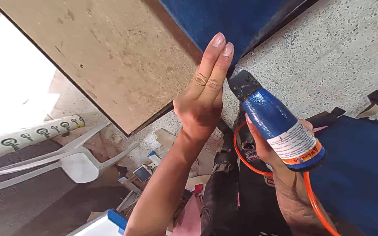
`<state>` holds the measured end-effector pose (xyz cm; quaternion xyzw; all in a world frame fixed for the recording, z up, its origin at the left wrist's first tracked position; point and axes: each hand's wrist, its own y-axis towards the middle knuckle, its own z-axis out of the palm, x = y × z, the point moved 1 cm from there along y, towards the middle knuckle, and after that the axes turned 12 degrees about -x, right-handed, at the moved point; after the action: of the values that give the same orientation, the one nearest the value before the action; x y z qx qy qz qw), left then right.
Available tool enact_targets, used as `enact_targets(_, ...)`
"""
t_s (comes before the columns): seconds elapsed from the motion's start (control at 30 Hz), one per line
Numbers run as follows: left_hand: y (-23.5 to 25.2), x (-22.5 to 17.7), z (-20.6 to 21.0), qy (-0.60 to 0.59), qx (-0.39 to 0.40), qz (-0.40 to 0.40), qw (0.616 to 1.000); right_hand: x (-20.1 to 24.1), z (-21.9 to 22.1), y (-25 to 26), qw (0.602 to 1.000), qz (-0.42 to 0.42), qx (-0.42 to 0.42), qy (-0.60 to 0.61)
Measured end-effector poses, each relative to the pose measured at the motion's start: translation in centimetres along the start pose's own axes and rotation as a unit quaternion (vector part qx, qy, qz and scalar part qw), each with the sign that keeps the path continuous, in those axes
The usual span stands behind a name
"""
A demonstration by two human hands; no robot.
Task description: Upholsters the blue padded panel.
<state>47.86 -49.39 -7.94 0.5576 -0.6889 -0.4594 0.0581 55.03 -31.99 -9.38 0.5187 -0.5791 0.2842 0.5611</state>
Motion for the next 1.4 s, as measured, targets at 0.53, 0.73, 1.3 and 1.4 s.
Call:
enact_targets(0.53, 0.0, 0.0, 0.2, -0.02, -0.01, -0.013, 1.0, -0.8, 0.3, -0.1, 1.0, 0.018, 0.008, -0.016)
enact_targets(0.73, -0.1, 0.1, -0.2, -0.008, 0.002, -0.015, 1.0, -0.6, -2.2, -1.2, 1.0, 0.021, 0.002, -0.016)
enact_targets(1.3, 13.1, 3.7, -1.9, -0.018, 0.209, -0.002, 0.978, -7.5, -13.5, -9.4, 0.971, 0.234, -0.039, 0.038)
enact_targets(1.4, 17.2, 5.0, 4.0, 0.085, 0.317, 0.039, 0.944, -8.3, -15.8, -8.8, 0.958, 0.28, -0.061, -0.017)
